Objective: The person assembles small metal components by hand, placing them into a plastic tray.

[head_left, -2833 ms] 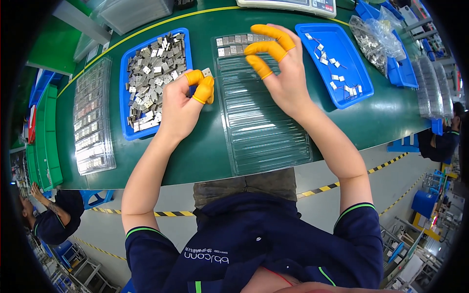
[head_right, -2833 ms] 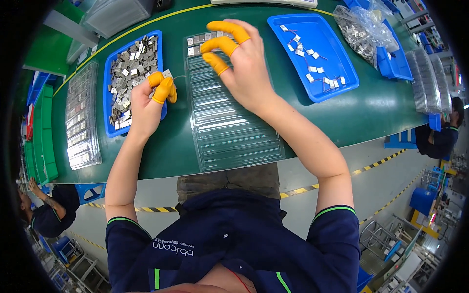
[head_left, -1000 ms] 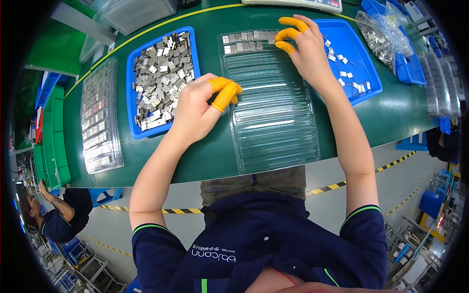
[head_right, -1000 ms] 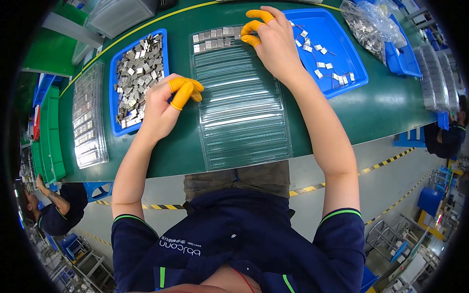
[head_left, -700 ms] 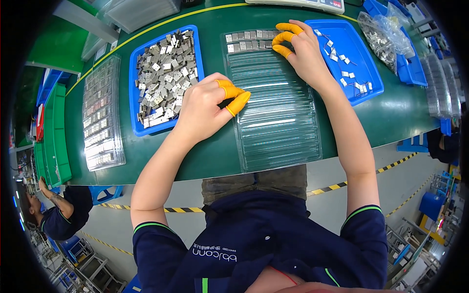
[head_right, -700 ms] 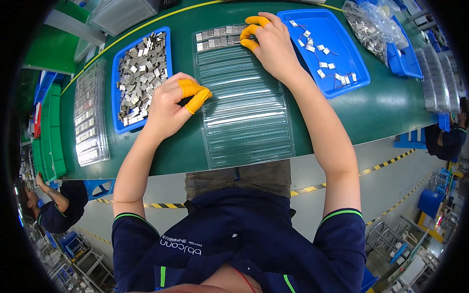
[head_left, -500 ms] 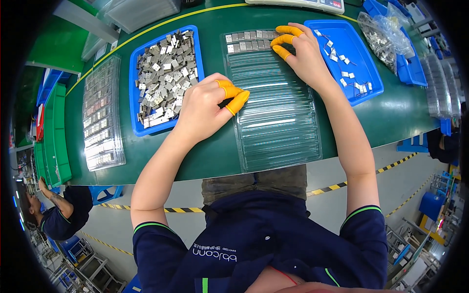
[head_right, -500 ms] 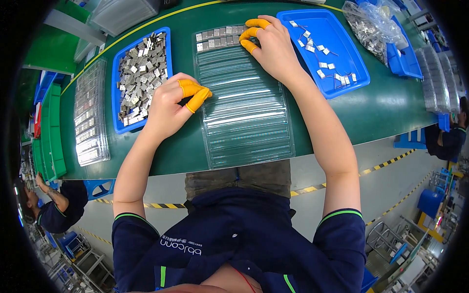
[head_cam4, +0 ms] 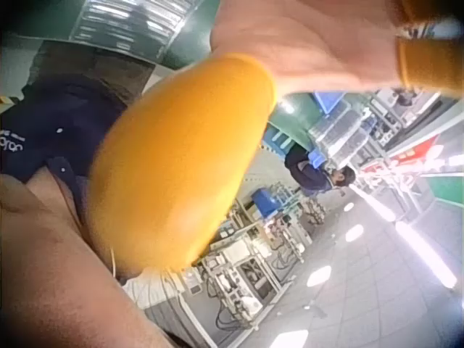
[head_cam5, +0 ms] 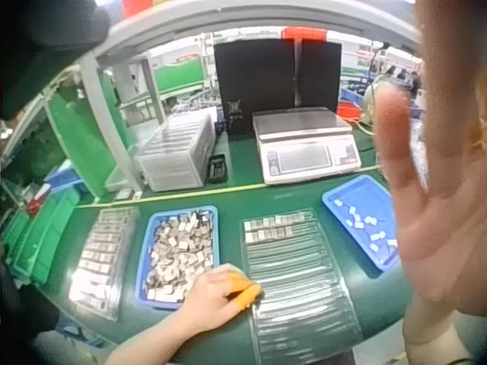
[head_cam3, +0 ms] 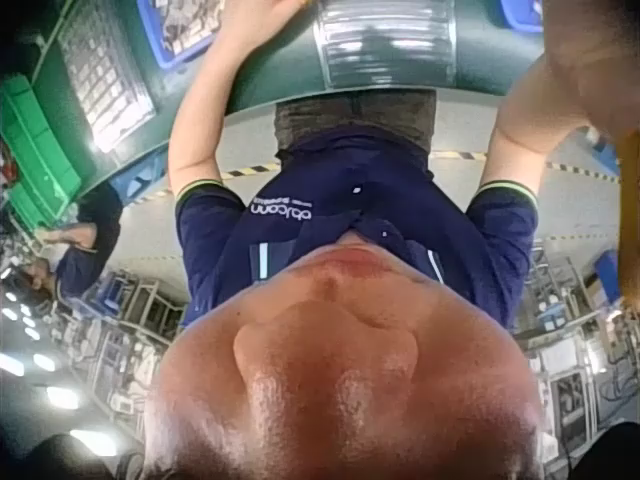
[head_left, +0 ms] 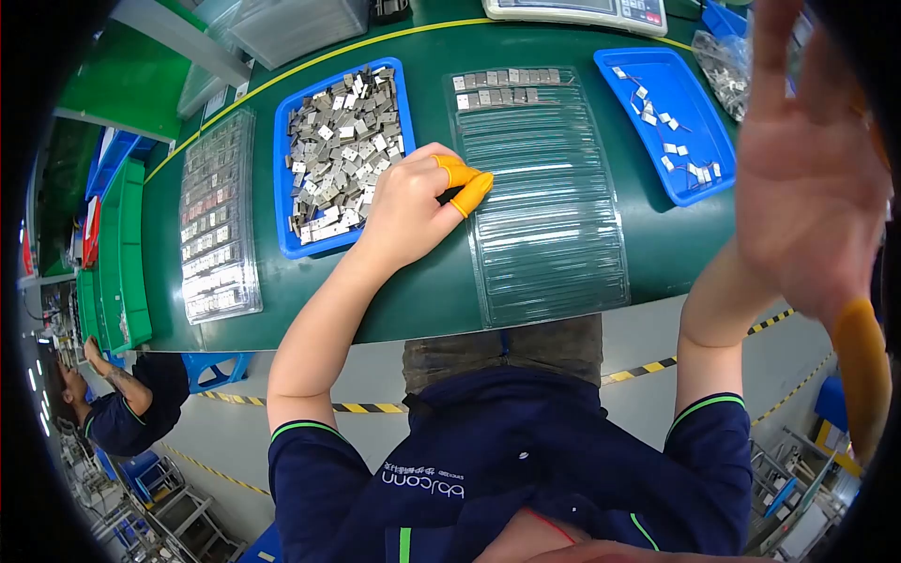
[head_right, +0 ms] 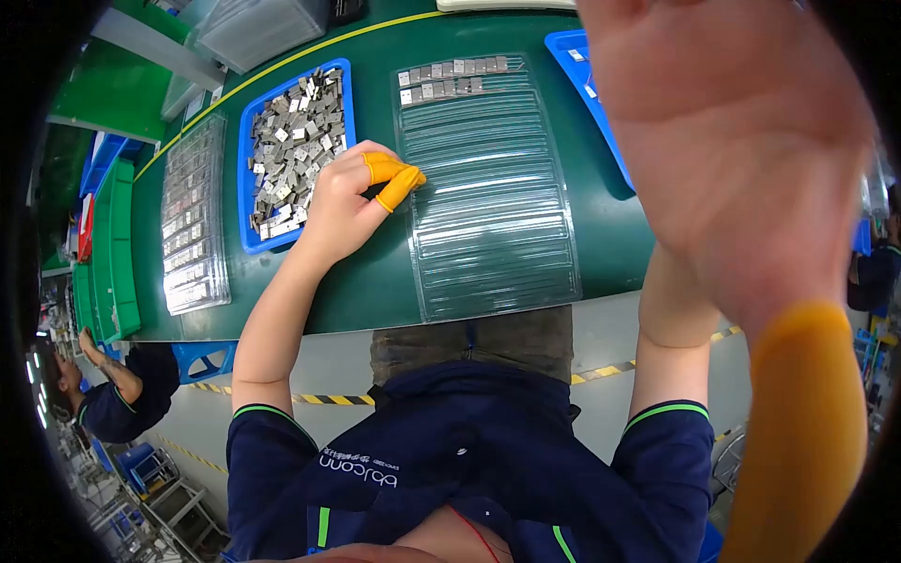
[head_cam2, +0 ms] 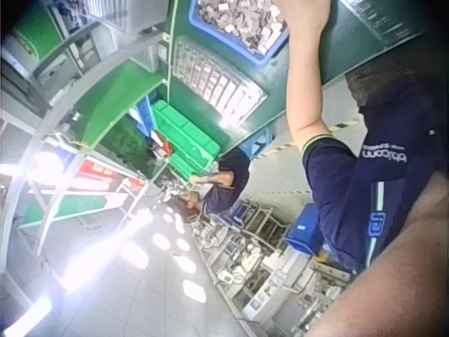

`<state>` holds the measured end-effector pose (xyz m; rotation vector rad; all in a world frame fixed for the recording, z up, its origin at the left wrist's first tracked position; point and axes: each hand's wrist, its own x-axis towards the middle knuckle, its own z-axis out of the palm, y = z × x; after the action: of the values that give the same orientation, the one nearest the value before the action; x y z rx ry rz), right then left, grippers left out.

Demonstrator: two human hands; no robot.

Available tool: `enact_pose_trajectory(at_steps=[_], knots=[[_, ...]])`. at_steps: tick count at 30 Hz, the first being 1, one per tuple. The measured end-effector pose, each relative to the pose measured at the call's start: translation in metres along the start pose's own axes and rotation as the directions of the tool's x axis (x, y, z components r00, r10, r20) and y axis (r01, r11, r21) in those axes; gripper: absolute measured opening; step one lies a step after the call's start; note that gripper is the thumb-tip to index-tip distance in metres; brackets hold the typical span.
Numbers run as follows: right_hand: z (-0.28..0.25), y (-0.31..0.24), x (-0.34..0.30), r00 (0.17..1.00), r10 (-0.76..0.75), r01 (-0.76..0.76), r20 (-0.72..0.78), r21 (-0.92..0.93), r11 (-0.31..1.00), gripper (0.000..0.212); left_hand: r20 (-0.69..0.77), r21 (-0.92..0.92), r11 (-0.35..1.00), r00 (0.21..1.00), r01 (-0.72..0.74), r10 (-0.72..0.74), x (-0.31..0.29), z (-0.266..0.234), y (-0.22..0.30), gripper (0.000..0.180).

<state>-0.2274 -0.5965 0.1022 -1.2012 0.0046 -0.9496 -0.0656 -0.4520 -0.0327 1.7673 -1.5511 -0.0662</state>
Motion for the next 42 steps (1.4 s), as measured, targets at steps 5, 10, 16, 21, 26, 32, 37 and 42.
enact_pose_trajectory(at_steps=[5, 10, 16, 21, 26, 32, 37, 42], knots=[[0.01, -0.008, 0.006, 0.988, -0.091, 0.086, 0.128, 0.044, 0.995, 0.054, -0.02, -0.01, 0.998, 0.998, 0.056, -0.057, -0.002, -0.007, 0.008, 0.008], [0.009, -0.02, 0.016, 0.929, -0.27, 0.258, 0.254, 0.08, 0.963, 0.047, -0.224, 0.241, 0.969, 0.969, -0.051, 0.106, -0.009, -0.014, -0.003, 0.009], [-0.032, -0.029, 0.024, 0.927, -0.222, 0.181, 0.302, 0.158, 0.971, 0.04, -0.474, 0.475, 0.791, 0.869, 0.387, -0.141, -0.002, -0.043, -0.029, 0.047], [-0.098, 0.027, 0.059, 0.964, 0.045, 0.15, 0.264, -0.672, 0.725, 0.03, -0.469, 0.537, 0.643, 0.827, 0.546, -0.31, -0.015, -0.054, -0.056, 0.047], [-0.173, 0.101, 0.043, 0.942, 0.166, 0.249, 0.292, -0.939, 0.238, 0.033, -0.379, 0.514, 0.663, 0.837, 0.545, -0.394, -0.007, -0.05, -0.045, 0.04], [-0.166, 0.107, 0.03, 0.933, 0.295, 0.195, 0.208, -0.978, 0.071, 0.031, -0.355, 0.496, 0.715, 0.866, 0.493, -0.351, -0.016, -0.052, -0.045, 0.027], [-0.155, 0.102, 0.035, 0.92, 0.361, -0.215, -0.151, -0.966, 0.143, 0.027, -0.366, 0.465, 0.678, 0.821, 0.57, -0.439, -0.013, -0.053, -0.049, 0.024], [-0.162, 0.108, 0.039, 0.969, 0.23, -0.111, -0.088, -0.99, 0.09, 0.03, -0.378, 0.36, 0.677, 0.764, 0.641, -0.522, -0.01, -0.055, -0.057, 0.022]])
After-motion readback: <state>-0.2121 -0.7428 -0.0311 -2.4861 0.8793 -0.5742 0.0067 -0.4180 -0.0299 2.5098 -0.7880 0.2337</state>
